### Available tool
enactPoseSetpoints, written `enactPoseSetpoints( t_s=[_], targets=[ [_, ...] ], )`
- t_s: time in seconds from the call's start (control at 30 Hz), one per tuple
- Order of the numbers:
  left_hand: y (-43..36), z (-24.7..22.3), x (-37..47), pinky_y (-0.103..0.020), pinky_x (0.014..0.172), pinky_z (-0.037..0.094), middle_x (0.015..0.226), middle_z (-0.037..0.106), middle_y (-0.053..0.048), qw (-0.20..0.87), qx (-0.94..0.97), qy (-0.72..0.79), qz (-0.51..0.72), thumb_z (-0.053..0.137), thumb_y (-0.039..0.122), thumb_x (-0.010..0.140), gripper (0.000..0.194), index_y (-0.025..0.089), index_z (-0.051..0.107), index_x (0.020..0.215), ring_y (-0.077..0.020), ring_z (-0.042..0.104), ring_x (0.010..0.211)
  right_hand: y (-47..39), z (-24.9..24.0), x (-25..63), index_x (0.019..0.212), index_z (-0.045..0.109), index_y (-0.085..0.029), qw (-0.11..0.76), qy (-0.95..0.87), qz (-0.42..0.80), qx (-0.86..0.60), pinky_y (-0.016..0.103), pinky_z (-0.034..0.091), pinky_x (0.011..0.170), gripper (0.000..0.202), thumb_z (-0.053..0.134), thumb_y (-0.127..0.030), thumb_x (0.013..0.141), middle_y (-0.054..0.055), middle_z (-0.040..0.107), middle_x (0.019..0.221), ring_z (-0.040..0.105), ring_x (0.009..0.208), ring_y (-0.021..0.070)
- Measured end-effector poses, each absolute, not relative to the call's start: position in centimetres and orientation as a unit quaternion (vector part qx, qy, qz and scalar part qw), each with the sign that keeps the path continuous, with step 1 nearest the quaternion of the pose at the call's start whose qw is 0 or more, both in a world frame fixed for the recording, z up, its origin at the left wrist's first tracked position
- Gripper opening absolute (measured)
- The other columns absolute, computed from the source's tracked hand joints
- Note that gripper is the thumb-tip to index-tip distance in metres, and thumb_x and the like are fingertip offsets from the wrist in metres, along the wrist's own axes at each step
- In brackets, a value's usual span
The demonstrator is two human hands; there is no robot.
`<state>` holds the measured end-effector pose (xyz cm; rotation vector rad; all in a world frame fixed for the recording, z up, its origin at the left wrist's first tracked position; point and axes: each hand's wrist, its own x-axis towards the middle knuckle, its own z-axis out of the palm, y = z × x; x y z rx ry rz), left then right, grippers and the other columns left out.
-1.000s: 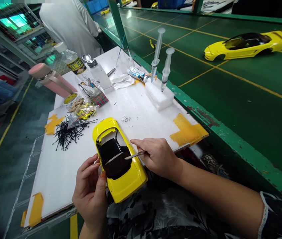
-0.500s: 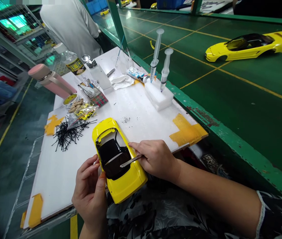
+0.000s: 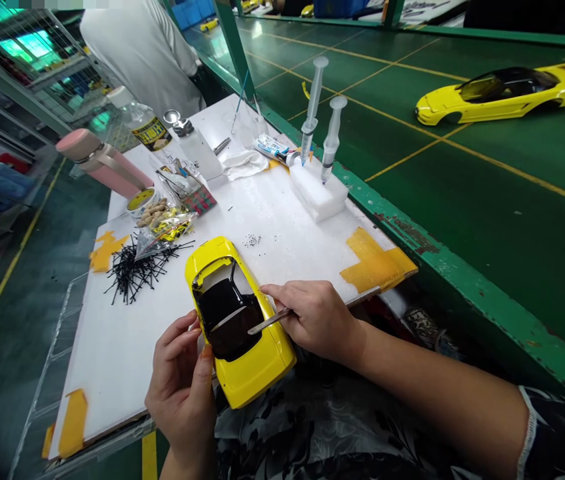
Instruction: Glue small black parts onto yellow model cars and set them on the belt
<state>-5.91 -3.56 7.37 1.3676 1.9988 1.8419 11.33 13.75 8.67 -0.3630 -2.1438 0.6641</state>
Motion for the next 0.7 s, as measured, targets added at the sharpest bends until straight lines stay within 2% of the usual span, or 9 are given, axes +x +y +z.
enactPoseSetpoints(
  t_s=[0.7],
  targets=[
    [-3.59,7.46,-5.82,-0.039,0.116,0.053,0.140,0.065,-0.010,0.054,0.451,0.652,0.607,0.070,0.013,0.098,0.029,0.026,0.074,0.124,-0.0240,0.061,0.137,13.68,8.60,11.34,0.117,0.075,-0.007,0.419,-0.856,0.270,-0.140,0.025,0.051,0.059,0.031,0.054,-0.002,0.095,0.000,0.070,0.071,0.064,0.058,0.0131]
  ],
)
